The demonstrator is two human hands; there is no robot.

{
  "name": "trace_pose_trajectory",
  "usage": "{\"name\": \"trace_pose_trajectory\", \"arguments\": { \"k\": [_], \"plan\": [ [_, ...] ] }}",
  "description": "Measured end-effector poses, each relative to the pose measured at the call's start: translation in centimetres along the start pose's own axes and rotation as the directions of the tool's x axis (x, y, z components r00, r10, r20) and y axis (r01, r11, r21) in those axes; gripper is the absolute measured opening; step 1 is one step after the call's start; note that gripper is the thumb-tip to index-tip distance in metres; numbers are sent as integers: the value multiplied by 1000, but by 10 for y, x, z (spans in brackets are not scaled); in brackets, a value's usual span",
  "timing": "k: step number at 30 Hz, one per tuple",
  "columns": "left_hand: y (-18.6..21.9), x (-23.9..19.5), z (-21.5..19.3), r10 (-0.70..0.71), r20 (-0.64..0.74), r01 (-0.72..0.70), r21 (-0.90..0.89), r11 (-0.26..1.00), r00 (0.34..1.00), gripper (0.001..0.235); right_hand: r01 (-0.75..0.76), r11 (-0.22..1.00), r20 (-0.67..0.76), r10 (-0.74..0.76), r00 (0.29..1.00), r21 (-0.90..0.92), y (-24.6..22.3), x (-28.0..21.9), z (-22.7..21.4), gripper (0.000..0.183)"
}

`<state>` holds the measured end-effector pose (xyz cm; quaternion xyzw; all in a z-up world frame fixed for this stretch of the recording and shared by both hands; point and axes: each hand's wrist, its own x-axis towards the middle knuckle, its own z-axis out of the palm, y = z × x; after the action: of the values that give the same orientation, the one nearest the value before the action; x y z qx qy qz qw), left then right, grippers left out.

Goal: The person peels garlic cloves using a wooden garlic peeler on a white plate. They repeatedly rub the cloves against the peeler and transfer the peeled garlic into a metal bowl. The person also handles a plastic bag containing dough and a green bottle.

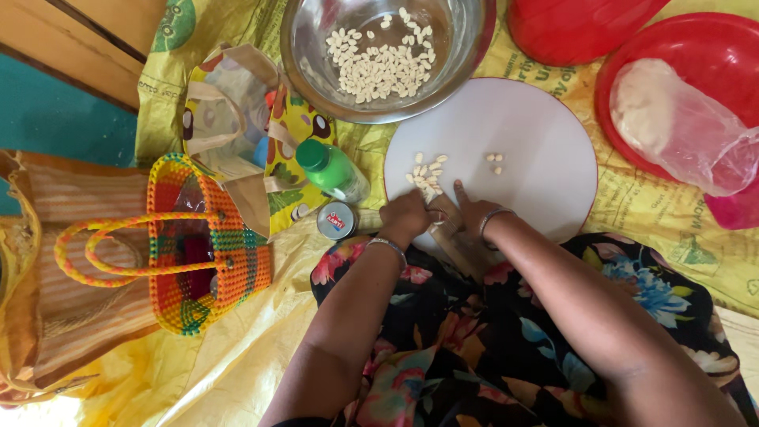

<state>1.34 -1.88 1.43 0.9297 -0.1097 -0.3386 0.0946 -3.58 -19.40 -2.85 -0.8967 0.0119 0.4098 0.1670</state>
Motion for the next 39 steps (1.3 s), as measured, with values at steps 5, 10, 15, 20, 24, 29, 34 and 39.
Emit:
{"name": "trace_pose_trajectory", "arguments": {
  "k": [5, 10, 15, 20, 24, 29, 34, 39],
  "plan": [
    [-17, 16, 18, 51, -92, -63, -131, 989, 994, 56, -17, 999, 8, 16, 1000, 29, -6, -9, -6, 142],
    [-18, 22, 23, 60, -154, -87, -174, 981, 986, 47, -38, 999, 0, 38, 999, 33, -8, -15, -7, 144],
    [-18, 3, 8, 127, -4, -127, -91, 988, 992, 69, -26, 999, -24, 27, 999, 39, -5, -15, -6, 144],
    [-17, 8, 19, 98, -125, -118, -167, 979, 987, 56, -41, 998, -21, 42, 999, 46, -4, -13, -4, 141],
    [-26, 26, 39, 56, -179, -95, -220, 971, 982, 51, -2, 999, -38, 4, 999, 36, 2, -10, -1, 141],
    [-37, 45, 56, 98, -208, -140, -200, 970, 973, 45, 41, 974, -287, 26, 957, 223, 22, -8, -6, 78],
    [-40, 50, 62, 94, -219, -139, -203, 969, 971, 43, 3, 973, -602, 140, 786, 230, 40, -11, -13, 51],
    [-39, 49, 60, 84, -209, -127, -205, 970, 974, 43, -25, 986, -603, 121, 788, 166, 47, 1, -3, 30]
  ]
}}
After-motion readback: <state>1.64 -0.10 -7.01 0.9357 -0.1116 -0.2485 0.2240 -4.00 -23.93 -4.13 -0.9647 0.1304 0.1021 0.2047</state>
